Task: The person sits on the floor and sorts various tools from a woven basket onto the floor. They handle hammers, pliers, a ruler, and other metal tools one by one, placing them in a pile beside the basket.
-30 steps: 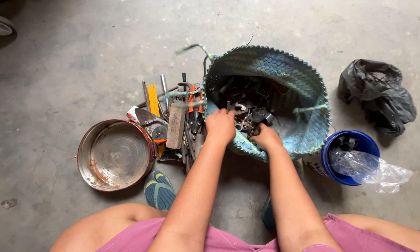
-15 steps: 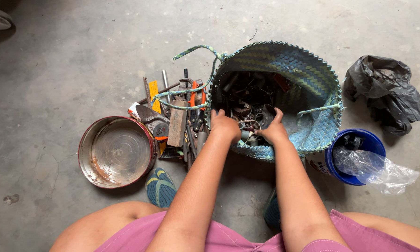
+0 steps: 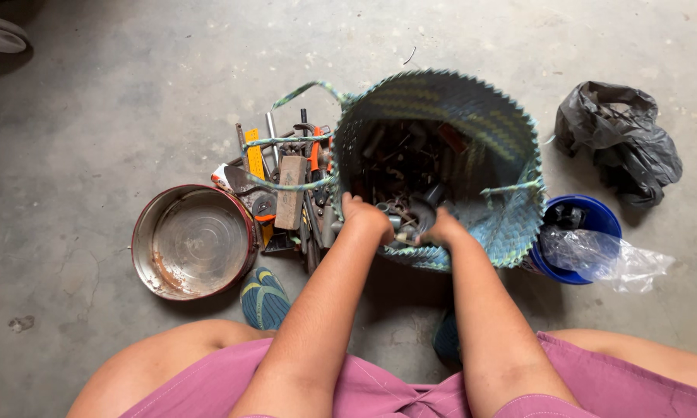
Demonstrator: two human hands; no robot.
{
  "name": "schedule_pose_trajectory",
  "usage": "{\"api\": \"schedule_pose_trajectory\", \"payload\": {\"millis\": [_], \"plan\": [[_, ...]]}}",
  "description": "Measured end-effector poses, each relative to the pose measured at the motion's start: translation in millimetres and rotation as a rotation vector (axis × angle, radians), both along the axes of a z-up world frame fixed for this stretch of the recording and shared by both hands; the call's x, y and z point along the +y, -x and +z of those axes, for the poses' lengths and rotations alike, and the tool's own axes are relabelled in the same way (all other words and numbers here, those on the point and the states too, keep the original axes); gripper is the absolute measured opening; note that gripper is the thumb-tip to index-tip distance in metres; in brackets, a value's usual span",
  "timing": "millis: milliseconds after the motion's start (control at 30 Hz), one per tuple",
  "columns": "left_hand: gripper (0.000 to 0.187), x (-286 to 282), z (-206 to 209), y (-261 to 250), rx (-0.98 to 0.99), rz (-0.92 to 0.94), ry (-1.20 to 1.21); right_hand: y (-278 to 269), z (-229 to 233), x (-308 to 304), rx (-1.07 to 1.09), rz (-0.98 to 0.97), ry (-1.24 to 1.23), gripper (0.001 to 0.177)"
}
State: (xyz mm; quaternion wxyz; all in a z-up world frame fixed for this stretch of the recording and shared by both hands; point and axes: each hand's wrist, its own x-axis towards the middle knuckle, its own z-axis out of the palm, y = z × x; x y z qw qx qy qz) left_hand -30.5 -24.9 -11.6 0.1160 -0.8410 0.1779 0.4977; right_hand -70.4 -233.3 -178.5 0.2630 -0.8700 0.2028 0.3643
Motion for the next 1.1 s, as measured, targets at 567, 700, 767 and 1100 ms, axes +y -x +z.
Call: {"api": "schedule_pose_trajectory", "payload": {"millis": [567,700,767,1100], "plan": [[0.055,3,-15,17,0.046,0.062,0.063,-22,25,-54,-0.384,-0.995,-0.791,0.049],[0.051,-1,-34,11,-0.02,0.116,0.085,-23,4,-35,-0.304,-0.781,-0.496,0.06],[0.051,-5,-49,8,-0.088,0.16,0.099,-18,-11,-23,-0.351,-0.528,-0.198,0.064],[0.047,-7,-87,20,-0.337,0.11,0.155,-5,5,11,-0.381,-0.184,0.062,0.07]]}}
